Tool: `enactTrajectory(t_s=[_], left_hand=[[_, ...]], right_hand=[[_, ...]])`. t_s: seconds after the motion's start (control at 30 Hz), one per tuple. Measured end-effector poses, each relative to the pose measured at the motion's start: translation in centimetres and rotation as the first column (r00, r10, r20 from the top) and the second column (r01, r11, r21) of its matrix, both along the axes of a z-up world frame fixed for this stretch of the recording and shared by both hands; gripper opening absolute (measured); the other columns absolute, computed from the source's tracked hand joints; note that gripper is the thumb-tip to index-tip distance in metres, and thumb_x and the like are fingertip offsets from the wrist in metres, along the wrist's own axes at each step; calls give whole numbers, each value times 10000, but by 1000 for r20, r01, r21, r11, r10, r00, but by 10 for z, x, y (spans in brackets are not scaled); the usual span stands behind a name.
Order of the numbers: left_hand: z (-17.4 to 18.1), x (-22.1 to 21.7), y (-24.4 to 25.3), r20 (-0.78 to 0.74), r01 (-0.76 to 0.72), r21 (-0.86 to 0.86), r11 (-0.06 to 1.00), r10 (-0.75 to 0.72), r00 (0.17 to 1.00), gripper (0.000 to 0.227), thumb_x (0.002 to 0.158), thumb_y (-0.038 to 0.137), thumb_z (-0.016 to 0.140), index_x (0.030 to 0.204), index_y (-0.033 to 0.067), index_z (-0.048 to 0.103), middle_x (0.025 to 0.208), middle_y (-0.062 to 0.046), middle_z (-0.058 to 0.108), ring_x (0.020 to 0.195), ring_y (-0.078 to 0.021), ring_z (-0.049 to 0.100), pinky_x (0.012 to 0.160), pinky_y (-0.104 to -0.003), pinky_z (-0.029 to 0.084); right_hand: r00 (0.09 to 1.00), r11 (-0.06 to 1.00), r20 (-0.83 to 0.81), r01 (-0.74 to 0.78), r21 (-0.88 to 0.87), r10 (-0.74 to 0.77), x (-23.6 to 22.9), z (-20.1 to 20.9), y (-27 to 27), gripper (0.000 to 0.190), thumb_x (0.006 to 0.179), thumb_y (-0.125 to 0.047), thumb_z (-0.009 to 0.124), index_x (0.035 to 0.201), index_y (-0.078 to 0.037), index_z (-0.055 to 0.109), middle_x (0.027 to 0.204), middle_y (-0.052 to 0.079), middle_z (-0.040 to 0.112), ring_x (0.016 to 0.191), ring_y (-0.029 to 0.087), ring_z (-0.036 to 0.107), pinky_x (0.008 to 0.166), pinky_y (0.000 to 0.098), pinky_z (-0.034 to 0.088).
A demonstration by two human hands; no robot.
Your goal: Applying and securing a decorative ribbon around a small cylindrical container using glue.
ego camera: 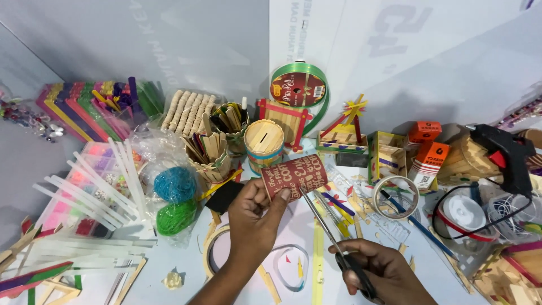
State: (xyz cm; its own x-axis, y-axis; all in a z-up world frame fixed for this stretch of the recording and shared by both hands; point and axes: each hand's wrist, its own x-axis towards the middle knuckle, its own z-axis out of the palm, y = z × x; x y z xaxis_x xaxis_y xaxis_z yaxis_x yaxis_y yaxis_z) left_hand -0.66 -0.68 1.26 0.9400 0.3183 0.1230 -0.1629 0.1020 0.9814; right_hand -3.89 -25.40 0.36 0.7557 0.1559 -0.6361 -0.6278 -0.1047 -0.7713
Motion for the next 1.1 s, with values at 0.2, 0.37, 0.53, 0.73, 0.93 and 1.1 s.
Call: enactTrajectory(t_s=[0.2,0.37,0.53,0.73,0.93,1.1], left_hand=[[1,0,-2,48,43,-34,998,-42,998,176,909,150,732,1049,48,702,954,-63,795,848,-113,703,750,-265,567],[1,-1,-2,31,38,0,999,-38,999,172,909,168,738,1040,61,708,913,-38,778,807,-93,676,712,-255,548],[3,-1,-4,55,40,-36,999,-38,998,197,913,149,726,1080,48,698,1008,-83,818,907,-148,761,816,-288,613],[2,-2,-3,38,91,-73,993,-88,995,231,941,161,685,1138,41,677,1021,-69,808,936,-144,747,846,-294,605],[-9,-6,-11,37,96,18,995,-96,995,144,948,141,712,1076,75,711,814,20,703,717,-69,574,667,-221,473],[-16,-8,-13,37,69,-3,998,-69,997,109,944,174,738,910,100,666,689,54,485,643,-68,425,602,-240,375]], right_hand=[[998,995,56,4,99,-10,-2,-15,-4,429,895,4,737,1305,73,841,631,238,636,569,276,396,599,435,308],[998,995,6,63,75,-63,-4,-14,3,403,928,63,689,1302,81,838,674,264,662,656,341,546,675,439,393],[998,999,59,-19,32,17,-3,-9,2,423,907,49,716,1308,42,852,648,217,675,678,291,562,724,410,399],[997,999,69,-40,-2,40,-1,-11,-3,419,900,69,731,1289,25,880,656,235,693,650,280,526,667,398,384],[988,998,156,3,62,-13,-10,-26,5,506,856,121,768,1355,56,820,691,122,459,671,281,507,685,448,369],[984,997,173,36,66,-47,-16,-28,13,573,832,-17,797,1403,22,777,688,188,585,584,258,435,632,390,315]])
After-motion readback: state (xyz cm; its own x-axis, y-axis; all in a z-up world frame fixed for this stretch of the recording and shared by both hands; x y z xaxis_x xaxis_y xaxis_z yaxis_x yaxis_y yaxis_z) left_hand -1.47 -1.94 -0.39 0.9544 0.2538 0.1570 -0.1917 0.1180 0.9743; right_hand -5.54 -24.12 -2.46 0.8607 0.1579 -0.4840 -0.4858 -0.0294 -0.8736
